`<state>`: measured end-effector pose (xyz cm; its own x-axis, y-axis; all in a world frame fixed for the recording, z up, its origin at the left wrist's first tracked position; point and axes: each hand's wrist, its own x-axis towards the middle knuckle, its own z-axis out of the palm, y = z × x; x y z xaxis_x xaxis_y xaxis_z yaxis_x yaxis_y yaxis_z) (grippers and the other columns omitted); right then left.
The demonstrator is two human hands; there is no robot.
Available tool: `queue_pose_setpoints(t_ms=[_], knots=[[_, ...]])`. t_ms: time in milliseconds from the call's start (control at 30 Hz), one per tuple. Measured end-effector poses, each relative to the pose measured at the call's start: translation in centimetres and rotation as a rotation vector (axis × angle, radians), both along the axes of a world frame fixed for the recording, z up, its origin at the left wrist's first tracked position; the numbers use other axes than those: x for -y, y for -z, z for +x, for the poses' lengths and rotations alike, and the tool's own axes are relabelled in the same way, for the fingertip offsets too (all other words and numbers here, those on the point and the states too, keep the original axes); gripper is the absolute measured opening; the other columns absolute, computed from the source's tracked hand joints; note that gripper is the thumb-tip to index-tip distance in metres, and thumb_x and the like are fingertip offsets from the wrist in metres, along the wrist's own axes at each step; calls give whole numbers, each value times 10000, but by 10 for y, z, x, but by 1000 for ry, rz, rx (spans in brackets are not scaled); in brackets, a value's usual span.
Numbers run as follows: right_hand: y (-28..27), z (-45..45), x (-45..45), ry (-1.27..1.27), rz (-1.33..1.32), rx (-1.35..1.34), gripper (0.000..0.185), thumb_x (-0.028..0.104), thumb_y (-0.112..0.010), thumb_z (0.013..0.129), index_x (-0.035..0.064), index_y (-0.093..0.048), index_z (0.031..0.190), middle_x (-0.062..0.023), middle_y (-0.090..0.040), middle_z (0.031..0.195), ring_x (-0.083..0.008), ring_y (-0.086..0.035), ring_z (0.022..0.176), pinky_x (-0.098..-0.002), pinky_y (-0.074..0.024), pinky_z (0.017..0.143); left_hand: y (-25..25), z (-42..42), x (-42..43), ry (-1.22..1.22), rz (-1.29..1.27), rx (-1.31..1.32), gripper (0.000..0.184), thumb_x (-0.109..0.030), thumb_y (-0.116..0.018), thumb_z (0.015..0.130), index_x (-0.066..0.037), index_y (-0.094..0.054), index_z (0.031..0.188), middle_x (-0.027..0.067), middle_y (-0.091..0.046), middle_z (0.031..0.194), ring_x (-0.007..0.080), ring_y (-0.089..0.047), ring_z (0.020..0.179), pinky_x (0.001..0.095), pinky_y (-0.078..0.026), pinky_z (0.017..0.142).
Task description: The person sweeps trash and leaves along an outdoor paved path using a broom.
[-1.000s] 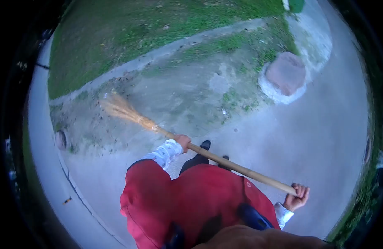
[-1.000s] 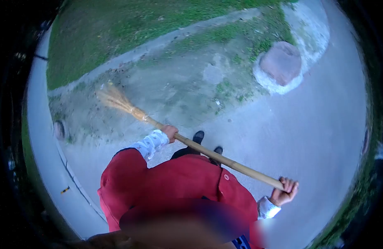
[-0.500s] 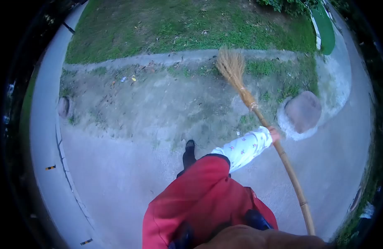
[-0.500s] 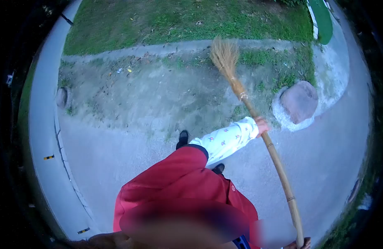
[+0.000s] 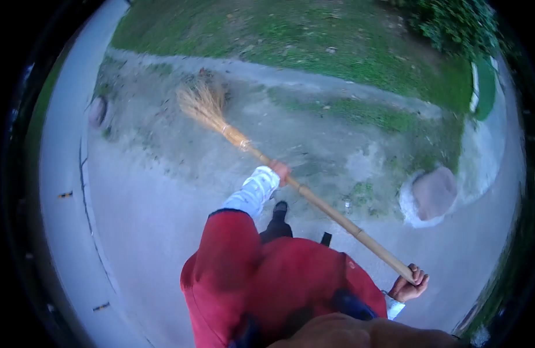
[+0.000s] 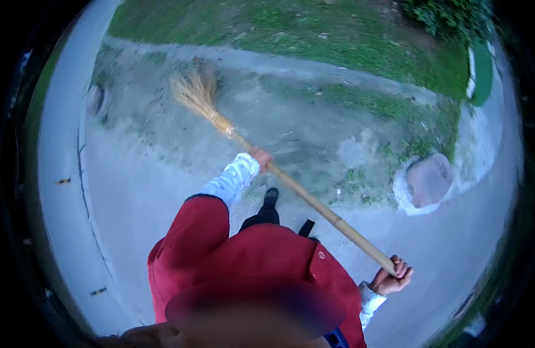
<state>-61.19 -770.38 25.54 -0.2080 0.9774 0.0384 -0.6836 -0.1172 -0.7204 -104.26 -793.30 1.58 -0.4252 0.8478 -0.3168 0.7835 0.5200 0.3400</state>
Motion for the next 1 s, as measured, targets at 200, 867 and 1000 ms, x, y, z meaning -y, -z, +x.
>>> queue_pose_setpoints(t_ms=[200,867,1000], knots=[[-31,-21,-83,-371,108,-256,304,132,-414,873,149,-304,590,49,-287,465,-81,-313,453,-286,-388,608,-49,35,22,-268,308,-114,192,-98,-615,542,-93,-584,732,77,-580,782,291,-546,882,425,-410,785],[33,-344,44,-2184,-271,65,27,163,-503,848,143,-505,829,78,-311,494,-48,-308,460,-258,-305,569,22,560,22,-2065,-68,4,88,-89,-599,628,-106,-592,715,105,-586,762,327,-564,769,421,-445,688],[8,-361,113,-2312,-183,58,42,182,-507,849,154,-496,821,77,-297,490,-52,-289,454,-263,-289,543,29,553,6,-2193,-83,342,121,-160,-653,638,-101,-618,738,144,-617,796,343,-587,795,417,-474,694]])
